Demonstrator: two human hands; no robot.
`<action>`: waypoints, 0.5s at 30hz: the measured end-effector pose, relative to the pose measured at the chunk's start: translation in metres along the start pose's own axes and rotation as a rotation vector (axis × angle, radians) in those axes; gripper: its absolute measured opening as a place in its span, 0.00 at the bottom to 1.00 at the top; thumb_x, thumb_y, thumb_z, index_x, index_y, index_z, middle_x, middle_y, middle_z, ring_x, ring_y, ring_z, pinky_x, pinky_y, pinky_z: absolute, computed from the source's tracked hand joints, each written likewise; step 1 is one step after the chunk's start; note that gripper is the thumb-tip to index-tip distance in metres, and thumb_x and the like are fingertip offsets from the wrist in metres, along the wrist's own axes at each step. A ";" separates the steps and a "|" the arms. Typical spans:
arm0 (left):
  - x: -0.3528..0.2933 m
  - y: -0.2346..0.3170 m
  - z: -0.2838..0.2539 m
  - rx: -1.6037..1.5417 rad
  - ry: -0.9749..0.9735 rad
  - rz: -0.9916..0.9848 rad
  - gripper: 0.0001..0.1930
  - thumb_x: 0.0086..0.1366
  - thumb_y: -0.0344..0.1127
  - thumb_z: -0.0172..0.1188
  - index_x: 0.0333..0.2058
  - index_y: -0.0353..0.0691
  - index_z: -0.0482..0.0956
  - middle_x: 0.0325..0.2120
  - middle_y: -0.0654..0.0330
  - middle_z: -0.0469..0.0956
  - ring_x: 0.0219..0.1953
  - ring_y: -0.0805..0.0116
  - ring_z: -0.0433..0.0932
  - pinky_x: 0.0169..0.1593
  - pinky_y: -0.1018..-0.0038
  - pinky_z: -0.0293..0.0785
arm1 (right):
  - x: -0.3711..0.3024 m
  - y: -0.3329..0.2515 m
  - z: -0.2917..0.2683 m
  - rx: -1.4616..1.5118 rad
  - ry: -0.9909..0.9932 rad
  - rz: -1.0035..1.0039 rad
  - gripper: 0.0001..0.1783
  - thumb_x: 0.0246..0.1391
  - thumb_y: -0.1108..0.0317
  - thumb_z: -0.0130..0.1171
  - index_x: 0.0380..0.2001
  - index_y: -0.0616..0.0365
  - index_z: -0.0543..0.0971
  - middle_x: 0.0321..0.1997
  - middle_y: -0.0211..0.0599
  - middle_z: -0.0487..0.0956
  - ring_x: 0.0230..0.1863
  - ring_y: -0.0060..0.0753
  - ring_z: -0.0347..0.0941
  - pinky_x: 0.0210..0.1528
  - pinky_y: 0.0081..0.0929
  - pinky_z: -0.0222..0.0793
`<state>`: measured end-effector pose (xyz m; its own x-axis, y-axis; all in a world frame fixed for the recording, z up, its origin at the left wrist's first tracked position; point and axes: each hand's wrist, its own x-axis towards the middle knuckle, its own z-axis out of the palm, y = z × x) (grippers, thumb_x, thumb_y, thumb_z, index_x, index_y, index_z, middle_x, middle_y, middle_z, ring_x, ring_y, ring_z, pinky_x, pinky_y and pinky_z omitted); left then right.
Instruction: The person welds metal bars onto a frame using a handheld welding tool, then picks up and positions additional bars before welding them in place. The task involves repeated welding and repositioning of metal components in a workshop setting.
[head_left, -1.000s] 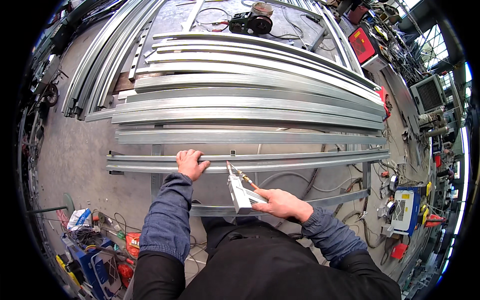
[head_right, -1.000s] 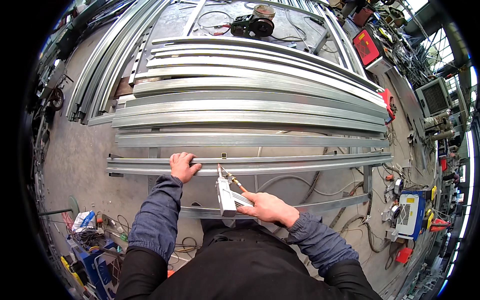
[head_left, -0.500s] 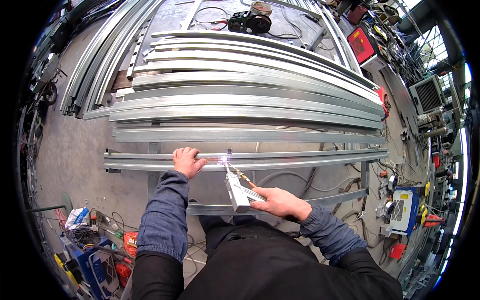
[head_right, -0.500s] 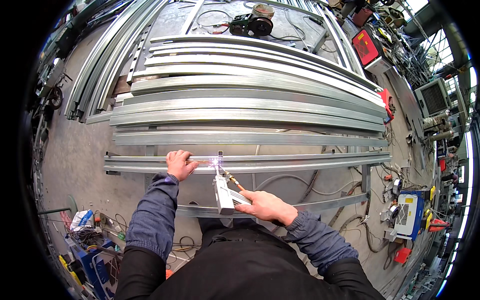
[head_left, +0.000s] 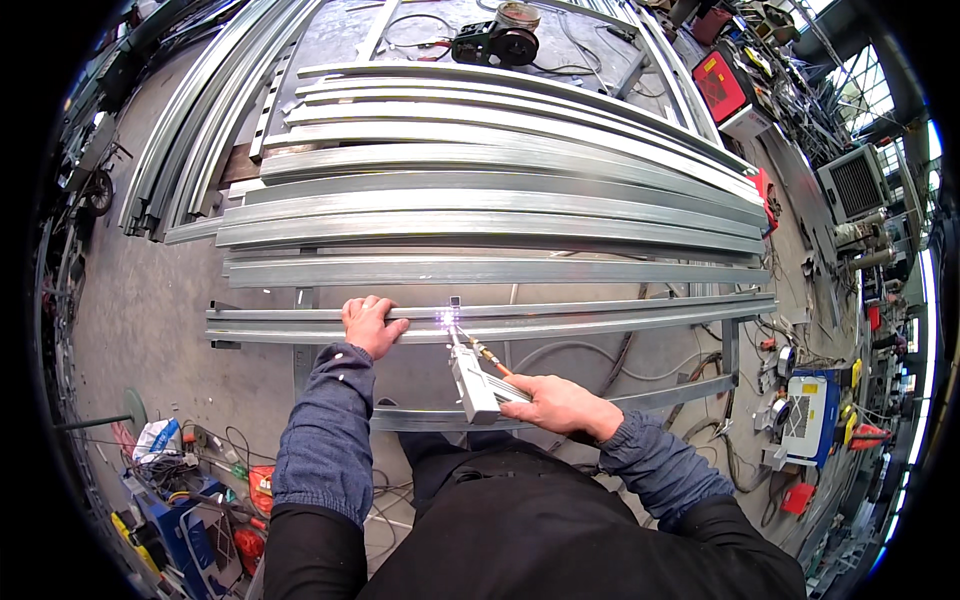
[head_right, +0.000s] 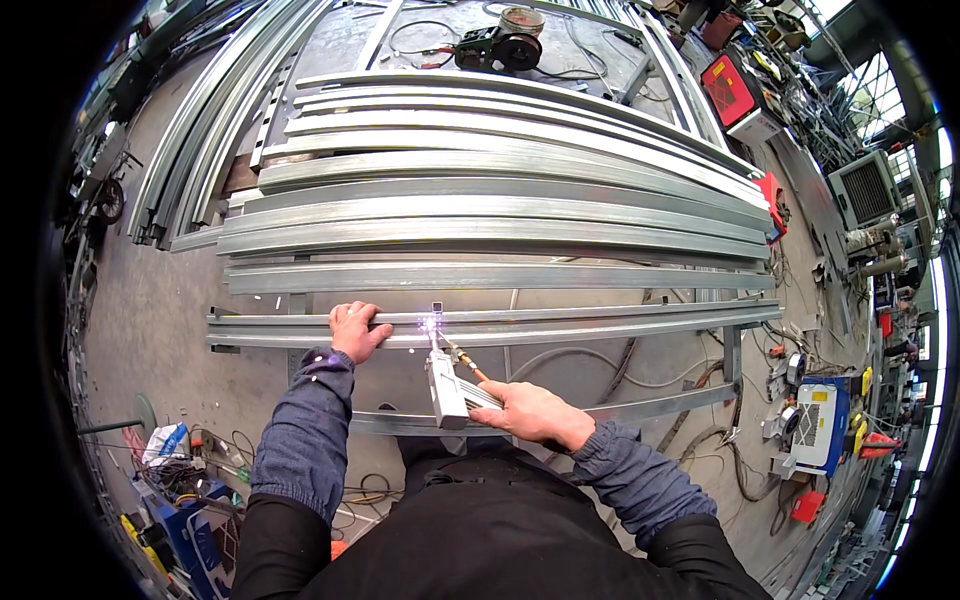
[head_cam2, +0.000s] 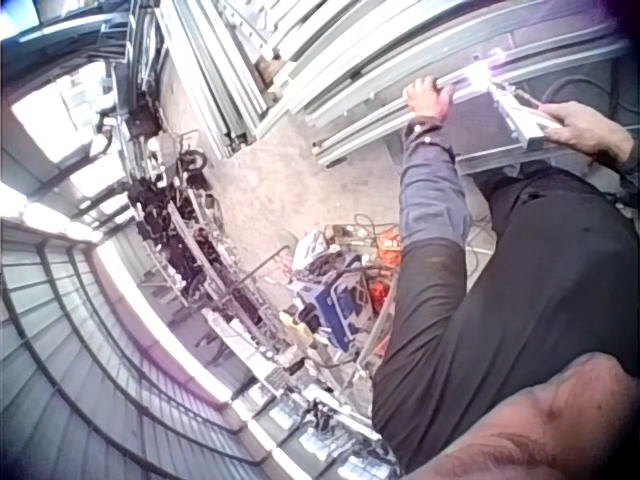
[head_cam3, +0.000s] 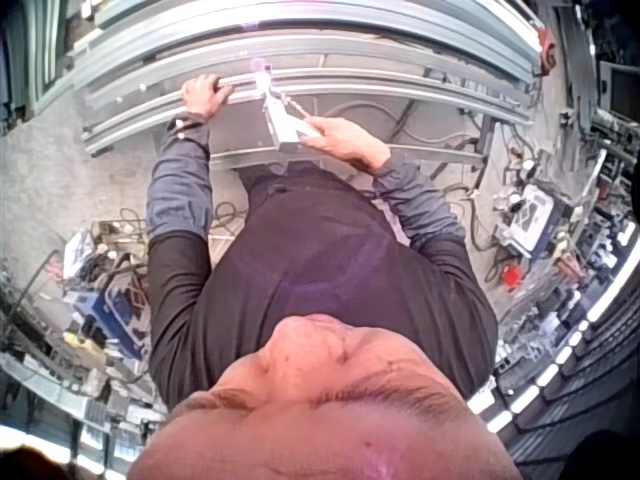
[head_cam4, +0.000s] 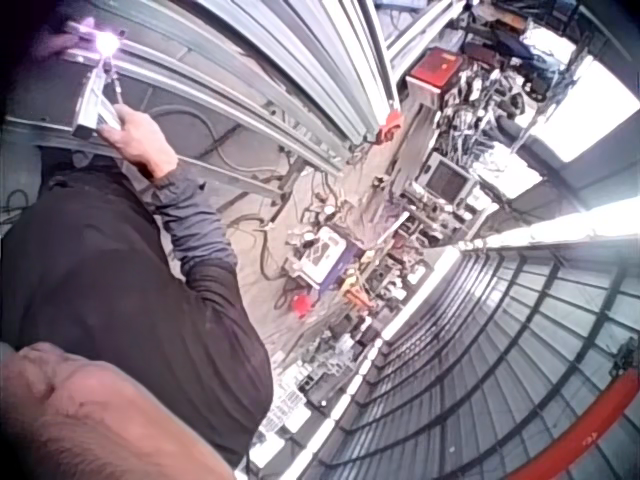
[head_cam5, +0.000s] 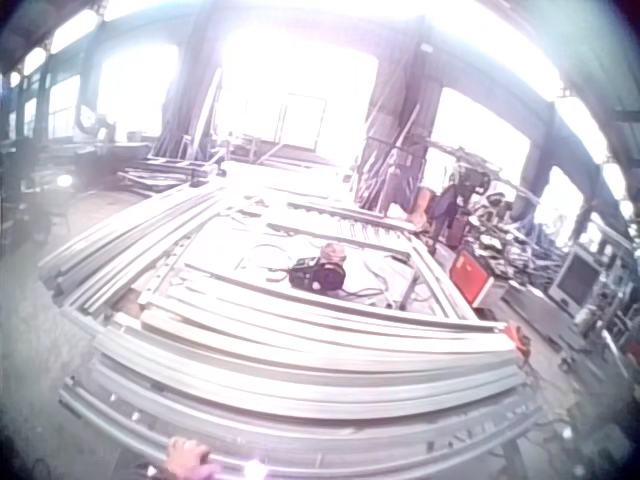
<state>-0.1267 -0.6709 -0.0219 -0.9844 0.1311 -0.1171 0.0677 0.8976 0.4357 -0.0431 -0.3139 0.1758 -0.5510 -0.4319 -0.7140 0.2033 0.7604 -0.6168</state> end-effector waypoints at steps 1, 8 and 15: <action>-0.001 -0.001 0.000 -0.007 0.013 0.011 0.21 0.62 0.54 0.73 0.50 0.53 0.90 0.48 0.62 0.83 0.61 0.54 0.72 0.73 0.54 0.53 | -0.001 0.000 0.000 0.001 0.000 0.001 0.34 0.71 0.38 0.60 0.70 0.48 0.76 0.53 0.53 0.87 0.54 0.57 0.84 0.56 0.45 0.76; -0.001 -0.003 0.001 -0.020 0.001 0.004 0.21 0.63 0.55 0.74 0.50 0.52 0.89 0.49 0.63 0.83 0.62 0.54 0.71 0.74 0.55 0.52 | 0.001 0.005 0.001 0.018 -0.004 0.000 0.34 0.71 0.38 0.60 0.69 0.48 0.76 0.51 0.52 0.87 0.51 0.55 0.84 0.54 0.44 0.76; -0.002 -0.005 0.002 -0.008 0.010 0.015 0.21 0.64 0.54 0.73 0.51 0.51 0.89 0.49 0.62 0.82 0.63 0.54 0.70 0.74 0.54 0.51 | 0.002 0.011 0.003 0.017 0.007 -0.006 0.34 0.71 0.38 0.59 0.70 0.47 0.76 0.50 0.52 0.87 0.51 0.55 0.84 0.54 0.44 0.77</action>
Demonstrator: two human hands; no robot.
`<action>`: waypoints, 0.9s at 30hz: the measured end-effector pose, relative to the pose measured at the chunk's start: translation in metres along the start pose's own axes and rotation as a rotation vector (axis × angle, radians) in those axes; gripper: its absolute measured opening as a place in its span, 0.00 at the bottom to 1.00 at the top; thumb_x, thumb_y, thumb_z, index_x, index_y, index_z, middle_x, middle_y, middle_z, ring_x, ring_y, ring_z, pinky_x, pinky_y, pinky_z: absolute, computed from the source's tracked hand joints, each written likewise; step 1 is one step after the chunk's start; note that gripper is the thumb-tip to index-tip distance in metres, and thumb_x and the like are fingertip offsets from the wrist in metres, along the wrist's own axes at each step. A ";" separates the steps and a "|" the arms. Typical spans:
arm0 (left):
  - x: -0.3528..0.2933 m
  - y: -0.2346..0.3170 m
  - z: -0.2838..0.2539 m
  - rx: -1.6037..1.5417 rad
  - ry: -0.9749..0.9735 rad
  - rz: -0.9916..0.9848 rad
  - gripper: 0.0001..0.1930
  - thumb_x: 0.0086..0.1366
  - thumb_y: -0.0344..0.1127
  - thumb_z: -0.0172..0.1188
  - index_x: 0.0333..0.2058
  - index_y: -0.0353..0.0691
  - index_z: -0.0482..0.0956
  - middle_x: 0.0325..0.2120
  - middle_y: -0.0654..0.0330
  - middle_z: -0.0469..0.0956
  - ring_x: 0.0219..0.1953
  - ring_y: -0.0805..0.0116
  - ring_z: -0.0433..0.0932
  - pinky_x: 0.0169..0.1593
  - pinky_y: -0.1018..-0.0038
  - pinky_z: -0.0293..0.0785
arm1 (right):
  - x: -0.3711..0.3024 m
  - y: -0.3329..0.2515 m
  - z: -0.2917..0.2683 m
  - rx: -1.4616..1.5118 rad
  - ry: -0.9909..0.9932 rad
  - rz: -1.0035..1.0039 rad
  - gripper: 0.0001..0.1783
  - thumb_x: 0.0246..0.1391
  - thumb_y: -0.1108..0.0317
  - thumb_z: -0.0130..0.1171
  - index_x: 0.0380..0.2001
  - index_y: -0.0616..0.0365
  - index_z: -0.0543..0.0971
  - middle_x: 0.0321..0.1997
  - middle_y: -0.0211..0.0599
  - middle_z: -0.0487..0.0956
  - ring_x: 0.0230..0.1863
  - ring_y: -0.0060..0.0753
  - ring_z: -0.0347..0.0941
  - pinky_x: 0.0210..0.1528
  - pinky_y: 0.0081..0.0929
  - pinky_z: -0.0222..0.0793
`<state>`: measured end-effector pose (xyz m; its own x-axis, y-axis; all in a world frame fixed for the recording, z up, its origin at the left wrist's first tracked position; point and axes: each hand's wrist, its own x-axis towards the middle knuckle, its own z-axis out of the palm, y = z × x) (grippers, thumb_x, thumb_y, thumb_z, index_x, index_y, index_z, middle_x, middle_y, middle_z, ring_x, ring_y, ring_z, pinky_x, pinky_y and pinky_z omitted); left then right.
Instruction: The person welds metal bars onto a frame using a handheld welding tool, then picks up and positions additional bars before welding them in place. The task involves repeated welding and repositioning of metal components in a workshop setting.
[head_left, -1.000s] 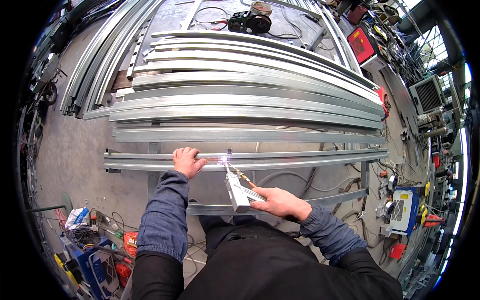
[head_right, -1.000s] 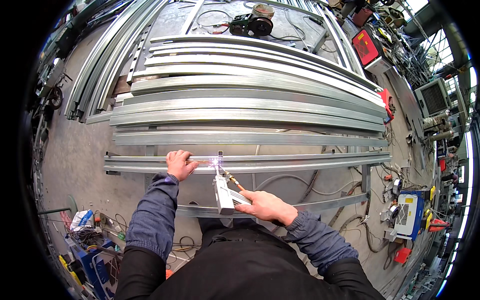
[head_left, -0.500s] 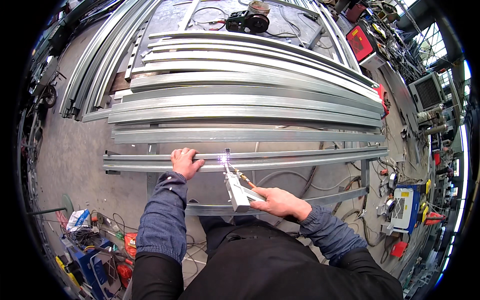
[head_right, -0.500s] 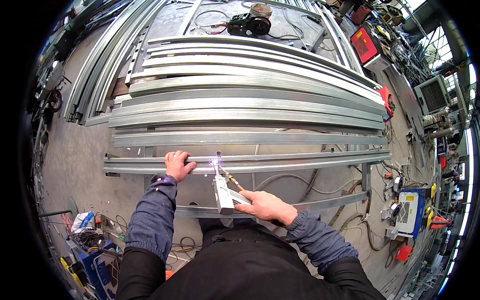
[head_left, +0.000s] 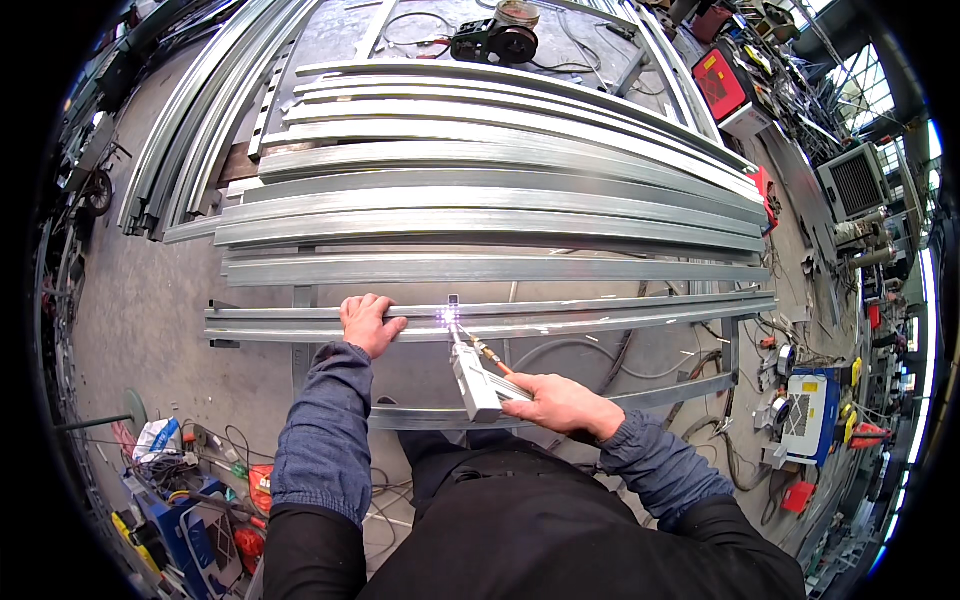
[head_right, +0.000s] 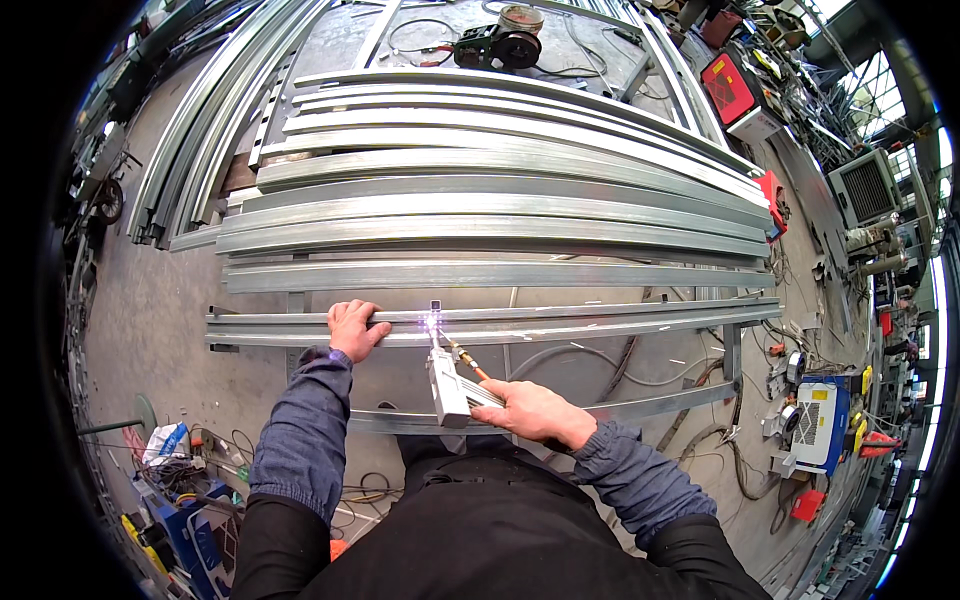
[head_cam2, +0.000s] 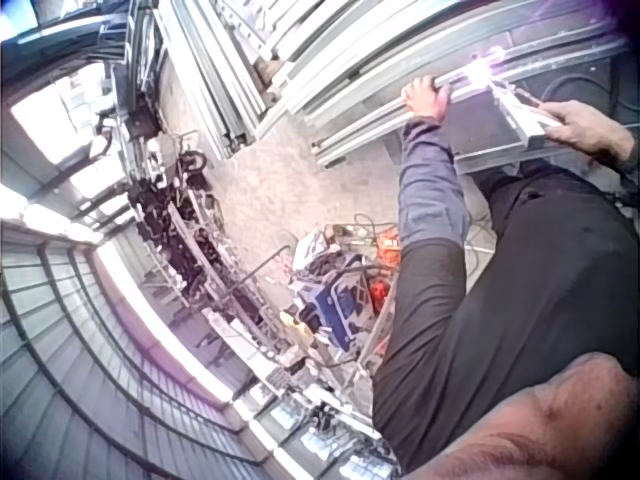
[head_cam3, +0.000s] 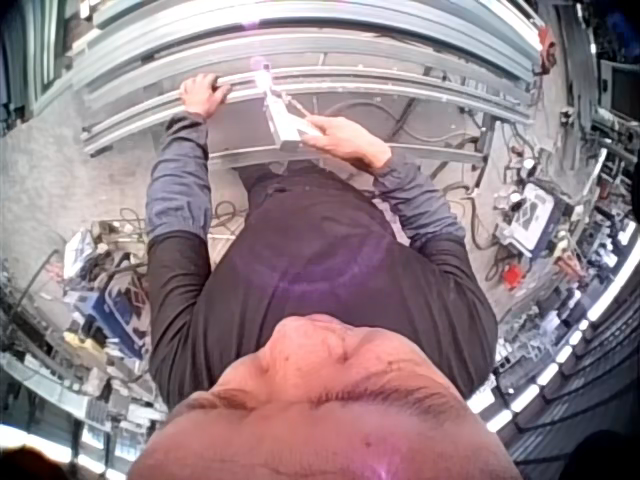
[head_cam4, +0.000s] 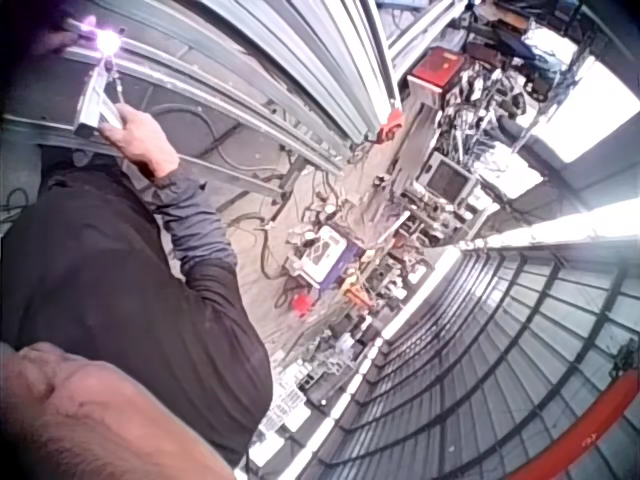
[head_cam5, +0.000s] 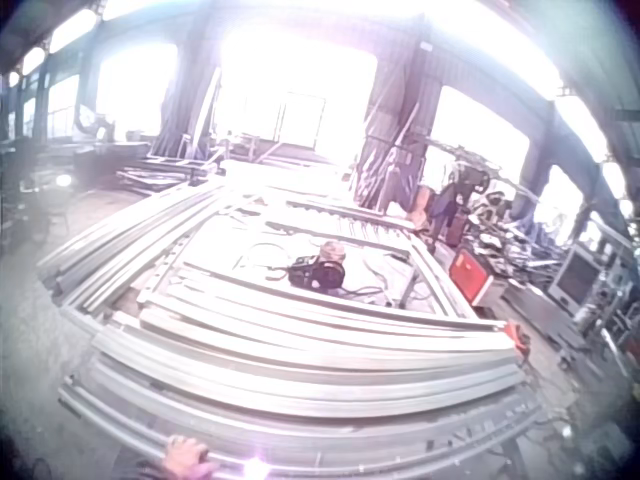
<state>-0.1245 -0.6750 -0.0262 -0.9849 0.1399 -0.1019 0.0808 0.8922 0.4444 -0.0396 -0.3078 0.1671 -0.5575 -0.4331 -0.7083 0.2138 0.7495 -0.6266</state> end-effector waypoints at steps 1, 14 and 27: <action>0.000 0.001 0.000 0.001 -0.005 -0.002 0.21 0.64 0.54 0.73 0.51 0.51 0.89 0.49 0.62 0.82 0.63 0.54 0.70 0.74 0.53 0.51 | 0.000 0.000 0.000 0.004 -0.002 0.005 0.34 0.71 0.38 0.59 0.70 0.47 0.76 0.50 0.52 0.87 0.51 0.55 0.84 0.54 0.44 0.77; 0.000 -0.001 0.001 -0.006 0.016 0.015 0.21 0.64 0.54 0.73 0.50 0.52 0.89 0.49 0.63 0.82 0.62 0.55 0.71 0.74 0.55 0.52 | -0.004 0.002 -0.003 0.013 0.001 -0.009 0.32 0.72 0.38 0.59 0.68 0.47 0.76 0.50 0.52 0.87 0.51 0.55 0.84 0.54 0.44 0.76; -0.001 -0.001 0.002 0.011 0.006 0.007 0.21 0.64 0.55 0.73 0.51 0.52 0.89 0.49 0.63 0.82 0.62 0.54 0.71 0.74 0.55 0.52 | -0.005 0.005 -0.002 0.014 -0.001 0.007 0.34 0.71 0.38 0.59 0.71 0.45 0.75 0.52 0.50 0.87 0.53 0.54 0.84 0.56 0.44 0.76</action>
<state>-0.1238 -0.6756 -0.0285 -0.9852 0.1437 -0.0933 0.0894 0.8958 0.4355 -0.0375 -0.3008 0.1686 -0.5555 -0.4282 -0.7128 0.2291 0.7452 -0.6263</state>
